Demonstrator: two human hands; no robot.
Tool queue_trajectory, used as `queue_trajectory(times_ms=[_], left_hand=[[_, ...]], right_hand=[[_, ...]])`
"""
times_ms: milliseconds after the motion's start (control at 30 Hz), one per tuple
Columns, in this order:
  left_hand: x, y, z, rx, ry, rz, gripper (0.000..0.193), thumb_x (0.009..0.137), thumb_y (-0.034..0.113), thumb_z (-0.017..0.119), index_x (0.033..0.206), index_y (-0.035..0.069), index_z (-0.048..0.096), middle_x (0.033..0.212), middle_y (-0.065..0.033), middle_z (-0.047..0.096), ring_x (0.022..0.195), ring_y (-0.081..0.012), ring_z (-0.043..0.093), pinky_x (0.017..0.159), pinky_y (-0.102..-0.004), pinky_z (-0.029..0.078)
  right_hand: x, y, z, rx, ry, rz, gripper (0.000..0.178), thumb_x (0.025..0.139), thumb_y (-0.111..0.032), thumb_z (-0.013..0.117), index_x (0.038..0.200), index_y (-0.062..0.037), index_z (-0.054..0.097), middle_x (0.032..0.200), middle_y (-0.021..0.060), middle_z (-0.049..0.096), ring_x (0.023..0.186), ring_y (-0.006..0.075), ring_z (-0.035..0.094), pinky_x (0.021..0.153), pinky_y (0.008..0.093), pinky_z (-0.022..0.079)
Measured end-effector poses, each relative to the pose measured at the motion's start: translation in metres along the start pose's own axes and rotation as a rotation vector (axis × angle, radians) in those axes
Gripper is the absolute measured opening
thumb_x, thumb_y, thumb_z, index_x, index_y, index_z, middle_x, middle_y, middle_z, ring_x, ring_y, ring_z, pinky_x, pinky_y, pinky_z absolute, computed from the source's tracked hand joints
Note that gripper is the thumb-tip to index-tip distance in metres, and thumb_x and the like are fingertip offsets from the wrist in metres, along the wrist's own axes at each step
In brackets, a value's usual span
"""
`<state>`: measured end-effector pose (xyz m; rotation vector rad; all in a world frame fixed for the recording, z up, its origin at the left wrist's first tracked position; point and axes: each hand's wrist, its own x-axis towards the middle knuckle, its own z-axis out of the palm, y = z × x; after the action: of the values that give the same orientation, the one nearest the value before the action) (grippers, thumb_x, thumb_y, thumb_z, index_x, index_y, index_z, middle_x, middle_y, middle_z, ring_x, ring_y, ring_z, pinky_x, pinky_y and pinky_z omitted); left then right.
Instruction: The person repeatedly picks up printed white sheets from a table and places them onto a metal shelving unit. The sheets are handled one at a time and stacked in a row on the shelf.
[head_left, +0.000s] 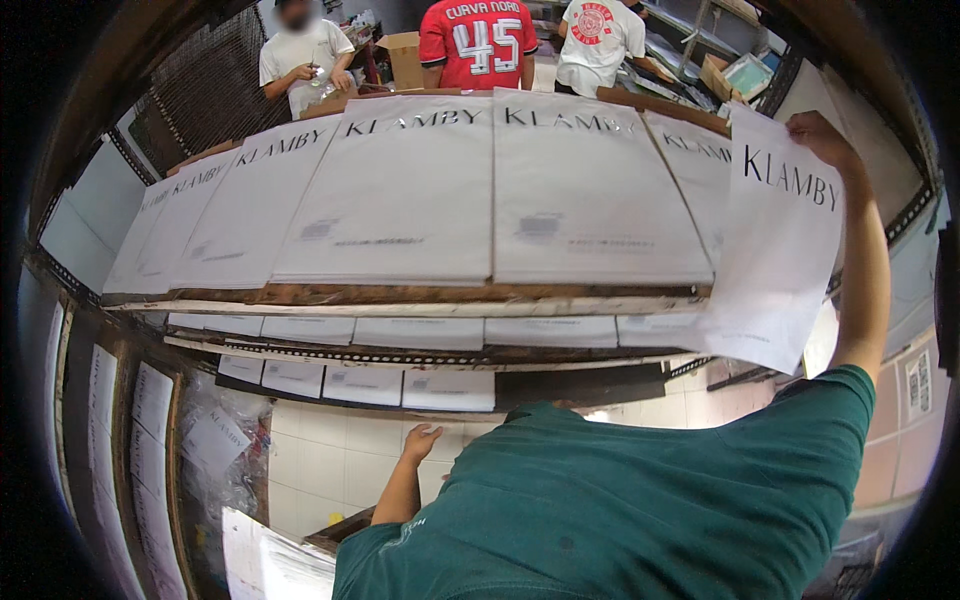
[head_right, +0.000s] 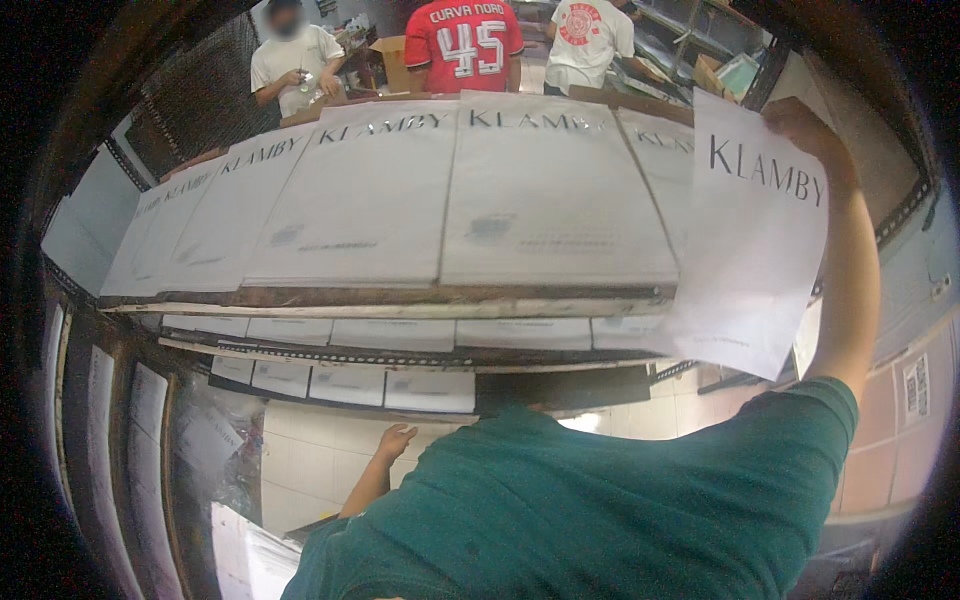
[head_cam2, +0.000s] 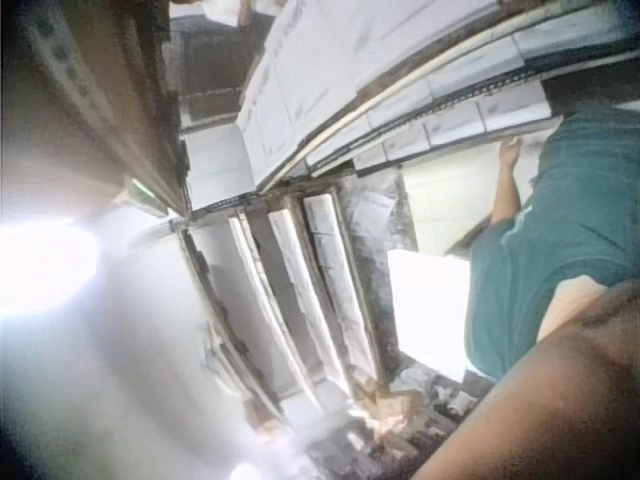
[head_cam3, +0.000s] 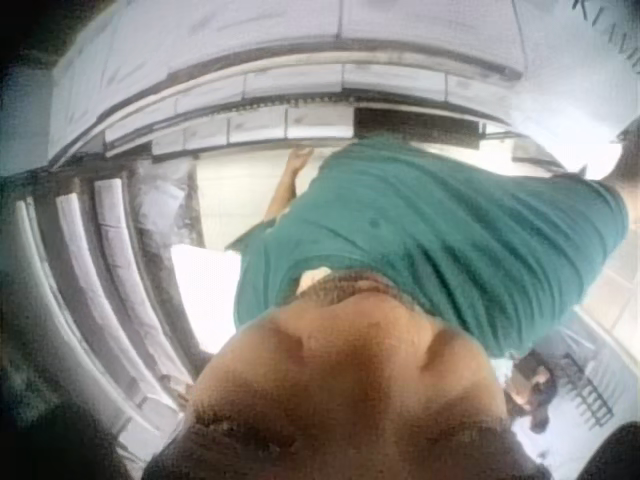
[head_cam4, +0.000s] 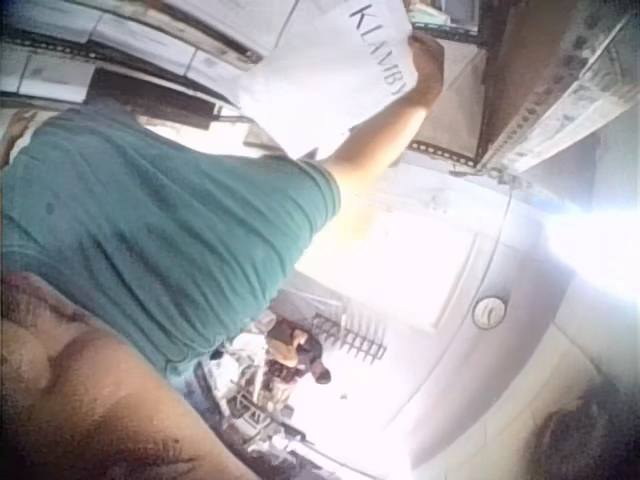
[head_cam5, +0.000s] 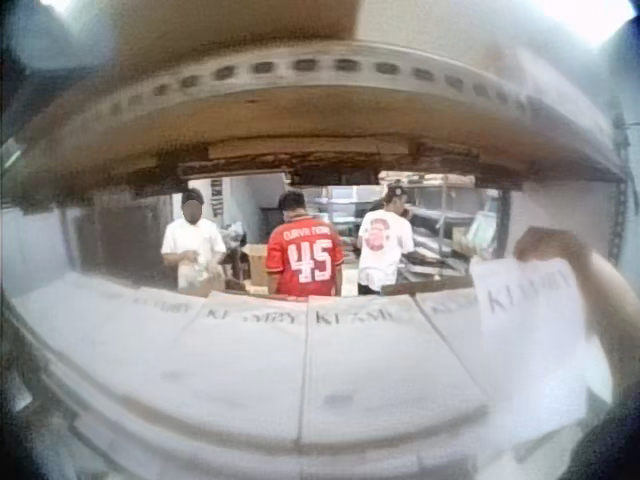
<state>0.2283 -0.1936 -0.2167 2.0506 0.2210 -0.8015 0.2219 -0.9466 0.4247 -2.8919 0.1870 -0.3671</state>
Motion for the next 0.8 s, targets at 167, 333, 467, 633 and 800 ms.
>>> queue_trajectory(times_ms=[167, 333, 467, 633, 800], left_hand=[[-0.016, 0.027, 0.059, -0.291, 0.141, -0.065, 0.058, 0.072, 0.035, 0.075, 0.113, 0.000, 0.054, 0.082, -0.0100, 0.060, 0.060, -0.0139, 0.053, 0.049, -0.0256, 0.044], [-0.047, 0.025, 0.118, -0.561, 0.315, -0.222, 0.060, 0.074, 0.037, 0.072, 0.118, 0.002, 0.051, 0.089, -0.0119, 0.061, 0.067, -0.0156, 0.054, 0.054, -0.0282, 0.045], [-0.086, 0.026, 0.134, -0.801, 0.395, -0.315, 0.059, 0.076, 0.040, 0.069, 0.120, 0.006, 0.049, 0.099, -0.0087, 0.059, 0.077, -0.0174, 0.055, 0.062, -0.0327, 0.046], [-0.121, 0.034, 0.135, -0.874, 0.512, -0.354, 0.057, 0.078, 0.045, 0.065, 0.121, 0.011, 0.048, 0.105, -0.0060, 0.056, 0.088, -0.0183, 0.054, 0.070, -0.0342, 0.044], [-0.129, 0.029, 0.135, -0.859, 0.540, -0.356, 0.059, 0.079, 0.045, 0.064, 0.123, 0.012, 0.046, 0.111, -0.0075, 0.056, 0.092, -0.0195, 0.055, 0.073, -0.0352, 0.044]], right_hand=[[0.094, 0.083, 0.044, -0.044, -0.066, -0.086, 0.011, 0.070, -0.002, 0.057, 0.080, 0.0008, 0.059, 0.070, 0.0032, 0.058, 0.071, 0.0117, 0.053, 0.066, 0.0267, 0.043], [0.169, 0.139, 0.115, 0.022, -0.144, -0.097, 0.010, 0.066, -0.002, 0.055, 0.075, -0.0009, 0.057, 0.067, 0.0003, 0.054, 0.068, 0.0114, 0.049, 0.062, 0.0285, 0.041], [0.198, 0.163, 0.152, 0.054, -0.069, -0.058, 0.015, 0.065, -0.003, 0.054, 0.078, -0.0007, 0.060, 0.071, 0.0031, 0.058, 0.071, 0.0141, 0.052, 0.065, 0.0302, 0.042], [0.209, 0.168, 0.173, 0.102, -0.118, -0.033, 0.016, 0.066, -0.006, 0.054, 0.079, -0.0004, 0.061, 0.072, 0.0057, 0.059, 0.071, 0.0174, 0.053, 0.066, 0.0306, 0.042], [0.218, 0.178, 0.181, 0.079, -0.097, -0.048, 0.018, 0.064, -0.006, 0.054, 0.079, -0.0007, 0.062, 0.069, 0.0059, 0.059, 0.071, 0.0171, 0.053, 0.066, 0.0312, 0.042]])
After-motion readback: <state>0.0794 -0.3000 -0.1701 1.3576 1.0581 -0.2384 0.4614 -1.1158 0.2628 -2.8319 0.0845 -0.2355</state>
